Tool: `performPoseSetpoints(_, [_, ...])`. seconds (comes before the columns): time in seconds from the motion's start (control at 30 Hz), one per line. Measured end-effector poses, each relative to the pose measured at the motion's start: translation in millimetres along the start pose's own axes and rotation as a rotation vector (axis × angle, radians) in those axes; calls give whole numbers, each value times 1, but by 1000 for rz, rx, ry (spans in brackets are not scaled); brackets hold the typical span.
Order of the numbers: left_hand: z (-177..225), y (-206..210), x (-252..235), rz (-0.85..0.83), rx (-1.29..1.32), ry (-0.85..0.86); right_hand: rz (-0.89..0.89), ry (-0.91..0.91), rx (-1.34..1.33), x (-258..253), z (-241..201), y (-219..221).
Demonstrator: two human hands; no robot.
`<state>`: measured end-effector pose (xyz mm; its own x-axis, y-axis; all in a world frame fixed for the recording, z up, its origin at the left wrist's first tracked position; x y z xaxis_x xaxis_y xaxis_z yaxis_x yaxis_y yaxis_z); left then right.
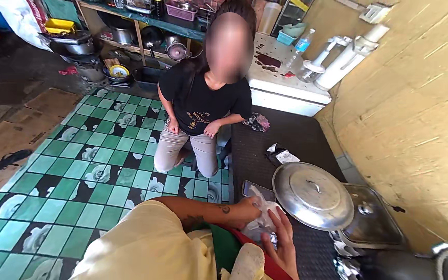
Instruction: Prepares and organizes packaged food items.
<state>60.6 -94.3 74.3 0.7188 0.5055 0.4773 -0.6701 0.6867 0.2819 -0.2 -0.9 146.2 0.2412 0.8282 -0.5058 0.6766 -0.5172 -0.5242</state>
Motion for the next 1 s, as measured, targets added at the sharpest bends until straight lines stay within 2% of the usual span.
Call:
performPoseSetpoints(0.17, [-25,12,-1,-81,142,-223,-39,-7,174,-2,4,9])
performPoseSetpoints(0.4, [-24,26,3,-259,270,-242,73,-2,178,5,12,2])
performPoseSetpoints(0.63, [-28,11,-4,-162,175,-167,268,110,228,16,12,-22])
performPoseSetpoints(0.8, [-31,-9,-11,32,107,-115,307,155,118,26,16,-33])
performPoseSetpoints(0.93, [-24,-11,-9,49,70,-80,245,409,-195,34,23,-21])
performPoseSetpoints(1.0, [-22,-8,-9,25,24,-54,197,519,-262,36,26,-14])
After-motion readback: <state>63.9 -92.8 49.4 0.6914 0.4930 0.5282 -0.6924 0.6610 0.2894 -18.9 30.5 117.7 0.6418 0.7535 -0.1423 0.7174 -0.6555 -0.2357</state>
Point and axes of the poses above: each hand's wrist, its own x-axis away from the middle knuckle, its own y-axis out of the palm, z = x × y, the point moved 10 cm from there along -x, towards the middle knuckle, and after that the axes turned 4 degrees about z, right-handed, at the moved point
